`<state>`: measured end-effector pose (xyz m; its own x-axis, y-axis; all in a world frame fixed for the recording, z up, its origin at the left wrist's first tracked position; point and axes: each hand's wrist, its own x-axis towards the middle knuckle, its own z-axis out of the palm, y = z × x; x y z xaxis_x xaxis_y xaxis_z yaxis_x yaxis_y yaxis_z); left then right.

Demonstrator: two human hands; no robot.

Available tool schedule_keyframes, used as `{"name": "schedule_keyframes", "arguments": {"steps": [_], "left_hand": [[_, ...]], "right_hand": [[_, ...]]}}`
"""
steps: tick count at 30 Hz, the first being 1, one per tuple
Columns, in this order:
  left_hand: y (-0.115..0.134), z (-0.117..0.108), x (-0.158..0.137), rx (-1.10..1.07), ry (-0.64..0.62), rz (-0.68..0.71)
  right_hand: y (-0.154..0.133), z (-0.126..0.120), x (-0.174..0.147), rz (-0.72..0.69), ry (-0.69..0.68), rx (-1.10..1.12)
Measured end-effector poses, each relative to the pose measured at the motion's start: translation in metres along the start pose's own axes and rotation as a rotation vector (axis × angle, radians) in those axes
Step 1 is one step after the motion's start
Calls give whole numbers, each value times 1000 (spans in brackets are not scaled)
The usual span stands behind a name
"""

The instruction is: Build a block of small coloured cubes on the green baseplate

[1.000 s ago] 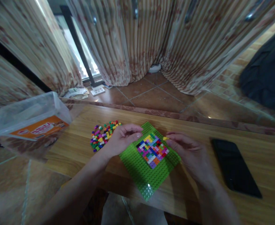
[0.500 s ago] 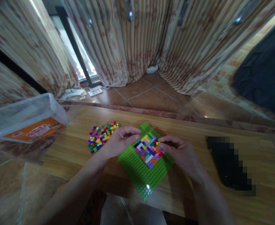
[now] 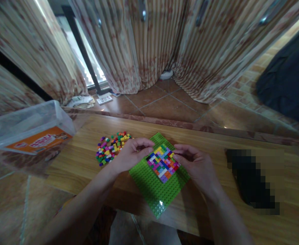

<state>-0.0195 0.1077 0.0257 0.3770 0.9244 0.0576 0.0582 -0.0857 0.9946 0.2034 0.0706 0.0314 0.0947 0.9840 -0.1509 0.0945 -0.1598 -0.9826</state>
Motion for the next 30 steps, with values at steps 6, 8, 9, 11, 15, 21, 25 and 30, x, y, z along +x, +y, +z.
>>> {"name": "schedule_keyframes", "arguments": {"steps": [6, 8, 9, 11, 15, 21, 25, 30], "left_hand": [[-3, 3, 0, -38, -13, -14], [-3, 4, 0, -45, -5, -22], [-3, 5, 0, -42, -3, -24], [-3, 6, 0, -25, -4, -29], [-2, 7, -1, 43, 4, -37], [-4, 8, -2, 135, 11, -35], [-6, 8, -2, 124, 13, -36], [-5, 8, -2, 86, -10, -36]], "right_hand": [[2, 8, 2, 141, 17, 211], [2, 10, 2, 169, 9, 257], [2, 11, 3, 174, -2, 267], [2, 12, 3, 175, -16, 277], [0, 11, 5, 199, -15, 305], [0, 13, 8, 249, -24, 332], [2, 18, 7, 235, 6, 323], [5, 13, 6, 213, -43, 298]]}}
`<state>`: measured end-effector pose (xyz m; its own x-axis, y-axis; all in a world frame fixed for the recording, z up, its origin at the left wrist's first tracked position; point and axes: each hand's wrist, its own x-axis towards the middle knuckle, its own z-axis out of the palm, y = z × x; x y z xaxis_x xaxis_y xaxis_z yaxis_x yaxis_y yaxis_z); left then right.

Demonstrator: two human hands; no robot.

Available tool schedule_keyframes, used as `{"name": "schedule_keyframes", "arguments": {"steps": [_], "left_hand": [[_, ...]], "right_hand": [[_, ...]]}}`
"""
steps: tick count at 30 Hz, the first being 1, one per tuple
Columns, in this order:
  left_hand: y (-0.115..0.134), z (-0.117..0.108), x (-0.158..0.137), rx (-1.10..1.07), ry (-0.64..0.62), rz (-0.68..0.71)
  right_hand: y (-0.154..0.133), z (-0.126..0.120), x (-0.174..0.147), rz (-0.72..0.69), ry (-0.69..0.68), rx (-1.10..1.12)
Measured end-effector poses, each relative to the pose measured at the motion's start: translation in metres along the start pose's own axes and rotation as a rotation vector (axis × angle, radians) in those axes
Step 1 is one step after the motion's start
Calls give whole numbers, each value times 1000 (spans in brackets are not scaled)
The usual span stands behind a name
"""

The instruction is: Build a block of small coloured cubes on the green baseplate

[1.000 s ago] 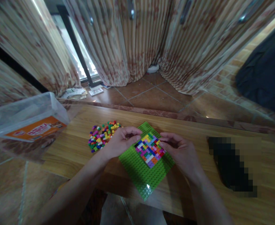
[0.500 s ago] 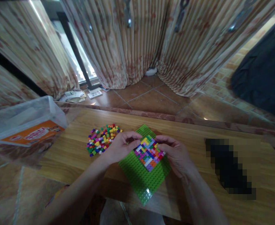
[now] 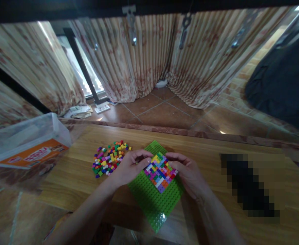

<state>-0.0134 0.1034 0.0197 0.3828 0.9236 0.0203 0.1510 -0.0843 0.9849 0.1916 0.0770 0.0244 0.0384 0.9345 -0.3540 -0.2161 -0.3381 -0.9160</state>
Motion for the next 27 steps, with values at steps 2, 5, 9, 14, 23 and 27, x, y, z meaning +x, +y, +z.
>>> {"name": "schedule_keyframes", "arguments": {"steps": [2, 5, 9, 14, 23, 27], "left_hand": [[1, 0, 0, -25, -16, -12], [1, -1, 0, -45, -27, -21], [1, -2, -1, 16, -25, 11], [-3, -3, -1, 94, 0, 45], [-3, -81, 2, 632, 454, -110], [-10, -105, -2, 918, 368, -166]], "right_hand": [[-2, -4, 2, -18, -25, -8], [-4, -5, 5, -79, 3, 1], [0, 4, 6, -94, 43, -129], [7, 10, 6, -111, 28, -337], [6, 9, 9, -138, 154, -458], [4, 12, 9, -146, 166, -481]]}}
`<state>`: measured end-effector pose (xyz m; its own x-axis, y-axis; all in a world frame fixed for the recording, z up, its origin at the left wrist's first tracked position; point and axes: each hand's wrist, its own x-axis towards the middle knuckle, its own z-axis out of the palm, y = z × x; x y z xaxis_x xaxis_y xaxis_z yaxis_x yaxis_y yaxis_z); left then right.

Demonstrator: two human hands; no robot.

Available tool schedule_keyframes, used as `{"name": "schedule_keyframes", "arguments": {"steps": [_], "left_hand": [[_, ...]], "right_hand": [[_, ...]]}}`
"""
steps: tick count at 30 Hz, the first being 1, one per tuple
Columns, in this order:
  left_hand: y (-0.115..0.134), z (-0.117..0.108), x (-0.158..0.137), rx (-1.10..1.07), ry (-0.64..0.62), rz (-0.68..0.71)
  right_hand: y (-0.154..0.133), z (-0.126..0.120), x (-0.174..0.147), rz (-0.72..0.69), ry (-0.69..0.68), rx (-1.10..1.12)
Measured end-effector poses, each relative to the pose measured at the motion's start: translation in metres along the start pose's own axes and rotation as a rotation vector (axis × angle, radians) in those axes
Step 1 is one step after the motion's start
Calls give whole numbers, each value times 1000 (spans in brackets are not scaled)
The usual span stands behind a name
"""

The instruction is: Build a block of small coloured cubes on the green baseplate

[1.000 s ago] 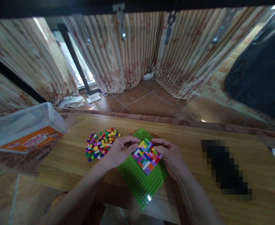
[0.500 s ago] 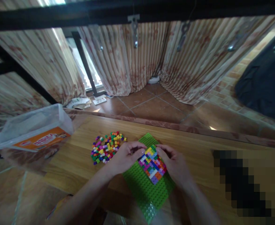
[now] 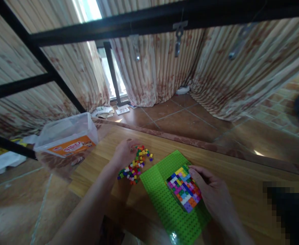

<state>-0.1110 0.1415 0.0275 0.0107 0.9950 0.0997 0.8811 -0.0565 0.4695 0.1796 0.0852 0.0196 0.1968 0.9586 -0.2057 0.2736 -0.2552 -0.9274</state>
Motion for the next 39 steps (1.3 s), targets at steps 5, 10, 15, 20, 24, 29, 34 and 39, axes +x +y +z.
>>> {"name": "schedule_keyframes", "arguments": {"steps": [5, 10, 15, 20, 24, 29, 34, 39], "left_hand": [[0, 8, 0, 85, -54, 67], [8, 11, 2, 132, -71, 27], [8, 17, 2, 166, -37, 24], [6, 18, 4, 108, 3, 49], [7, 13, 7, -127, 18, 33], [26, 14, 4, -896, -87, -9], [64, 24, -13, -1343, -218, -62], [91, 38, -28, -1409, -299, -18]], "right_hand": [[-2, 0, -2, 10, -22, -13], [1, -2, -1, 9, -23, -40], [-3, 0, -1, 26, -14, -67], [0, 0, 1, -11, -19, -92], [5, -1, 1, -67, -13, -150], [-1, 4, -5, -255, 202, -123], [-12, 14, -16, -501, 167, -96], [-14, 21, -20, -575, 85, -121]]}}
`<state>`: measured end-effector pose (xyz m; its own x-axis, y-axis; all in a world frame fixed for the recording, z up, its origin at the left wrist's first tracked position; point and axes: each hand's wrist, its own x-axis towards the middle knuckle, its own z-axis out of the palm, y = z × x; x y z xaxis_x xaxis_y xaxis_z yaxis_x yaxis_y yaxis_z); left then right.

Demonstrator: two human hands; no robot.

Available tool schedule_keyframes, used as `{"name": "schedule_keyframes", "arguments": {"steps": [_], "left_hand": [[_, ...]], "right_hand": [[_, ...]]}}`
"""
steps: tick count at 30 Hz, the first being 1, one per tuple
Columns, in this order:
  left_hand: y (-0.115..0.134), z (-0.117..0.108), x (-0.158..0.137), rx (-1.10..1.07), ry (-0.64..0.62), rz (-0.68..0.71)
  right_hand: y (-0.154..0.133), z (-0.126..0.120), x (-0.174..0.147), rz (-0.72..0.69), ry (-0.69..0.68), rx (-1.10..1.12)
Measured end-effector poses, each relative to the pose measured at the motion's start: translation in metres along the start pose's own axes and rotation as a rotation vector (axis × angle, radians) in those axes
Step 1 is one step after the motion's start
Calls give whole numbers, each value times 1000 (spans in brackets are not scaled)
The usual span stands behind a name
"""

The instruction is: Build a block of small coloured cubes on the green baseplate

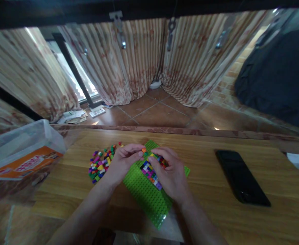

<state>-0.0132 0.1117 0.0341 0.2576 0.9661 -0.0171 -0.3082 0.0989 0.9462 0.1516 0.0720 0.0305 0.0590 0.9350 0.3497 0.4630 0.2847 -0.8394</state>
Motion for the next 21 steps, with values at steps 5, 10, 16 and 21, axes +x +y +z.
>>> {"name": "schedule_keyframes", "arguments": {"steps": [5, 10, 16, 21], "left_hand": [[-8, 12, -5, 71, 0, 75], [-9, 16, -9, 405, 23, 256], [-7, 18, -12, 663, 63, 374], [-7, 23, -13, 688, 141, 335]], "right_hand": [[-1, 0, 0, -28, 5, -56], [-4, 1, 1, -56, 13, -125], [-4, 6, 1, -150, 29, -261], [-6, 8, 0, -174, 52, -351]]}}
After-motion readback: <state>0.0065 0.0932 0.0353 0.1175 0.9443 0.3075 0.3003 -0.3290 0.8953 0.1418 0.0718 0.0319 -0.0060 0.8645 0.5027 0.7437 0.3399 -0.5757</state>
